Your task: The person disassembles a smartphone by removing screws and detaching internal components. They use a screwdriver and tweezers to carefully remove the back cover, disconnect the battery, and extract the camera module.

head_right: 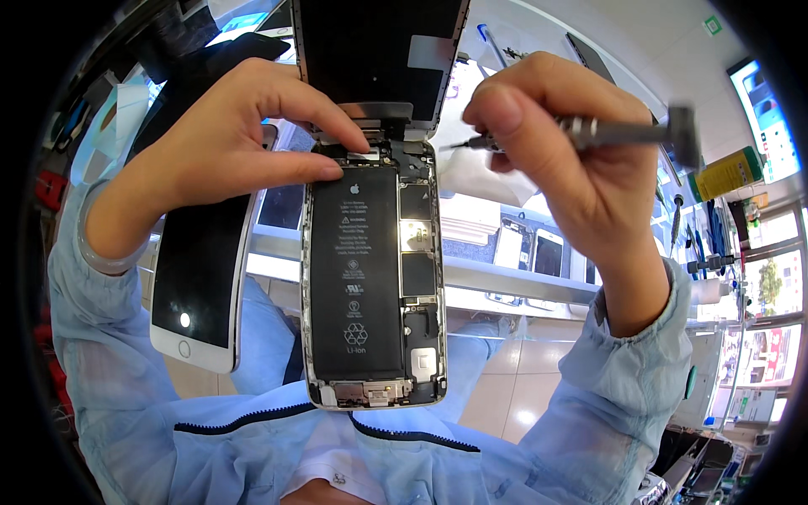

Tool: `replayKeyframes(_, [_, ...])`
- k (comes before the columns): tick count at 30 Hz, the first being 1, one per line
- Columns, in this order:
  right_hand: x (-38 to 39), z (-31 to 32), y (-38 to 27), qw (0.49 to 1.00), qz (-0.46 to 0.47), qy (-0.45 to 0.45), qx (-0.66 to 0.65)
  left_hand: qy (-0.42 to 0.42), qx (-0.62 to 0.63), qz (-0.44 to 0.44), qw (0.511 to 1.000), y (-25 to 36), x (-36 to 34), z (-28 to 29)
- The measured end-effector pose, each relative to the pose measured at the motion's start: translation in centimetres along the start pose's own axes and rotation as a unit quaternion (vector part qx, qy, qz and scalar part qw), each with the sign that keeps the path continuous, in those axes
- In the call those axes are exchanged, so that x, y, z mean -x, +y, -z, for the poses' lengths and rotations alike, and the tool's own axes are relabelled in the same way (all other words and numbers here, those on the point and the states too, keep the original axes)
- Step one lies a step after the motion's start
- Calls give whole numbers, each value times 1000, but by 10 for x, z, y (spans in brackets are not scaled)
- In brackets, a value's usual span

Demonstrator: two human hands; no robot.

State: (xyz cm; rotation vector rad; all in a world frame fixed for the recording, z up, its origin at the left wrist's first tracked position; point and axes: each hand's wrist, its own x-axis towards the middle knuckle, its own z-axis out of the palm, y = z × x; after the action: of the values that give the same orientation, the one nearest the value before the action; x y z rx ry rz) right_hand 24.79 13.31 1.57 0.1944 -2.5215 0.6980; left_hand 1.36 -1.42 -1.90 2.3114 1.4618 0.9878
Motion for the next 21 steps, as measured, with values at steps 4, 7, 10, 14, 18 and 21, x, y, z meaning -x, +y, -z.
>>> replayKeyframes(4, [2, 6, 2, 997, 32, 62, 20, -11, -9, 12, 1000, 5, -1, 3])
replayKeyframes(7, [-2, 40, 18, 980, 71, 140, 122, -20, 0, 22, 1000, 5, -1, 3])
replayKeyframes(10, [19, 106, 13, 962, -8, 136, 236, -18, 26, 6, 999, 4, -6, 0])
replayKeyframes(14, [55, 117, -2, 893, -299, 73, 327, -17, 47, 2, 999, 1, -9, -2])
replayKeyframes(18, [81, 93, 7, 727, -566, -44, 387, -15, 34, 9, 999, -3, 0, 0])
replayKeyframes(21, [114, 93, 16, 762, -561, -8, 323, -15, 45, 1, 999, -3, -2, 1])
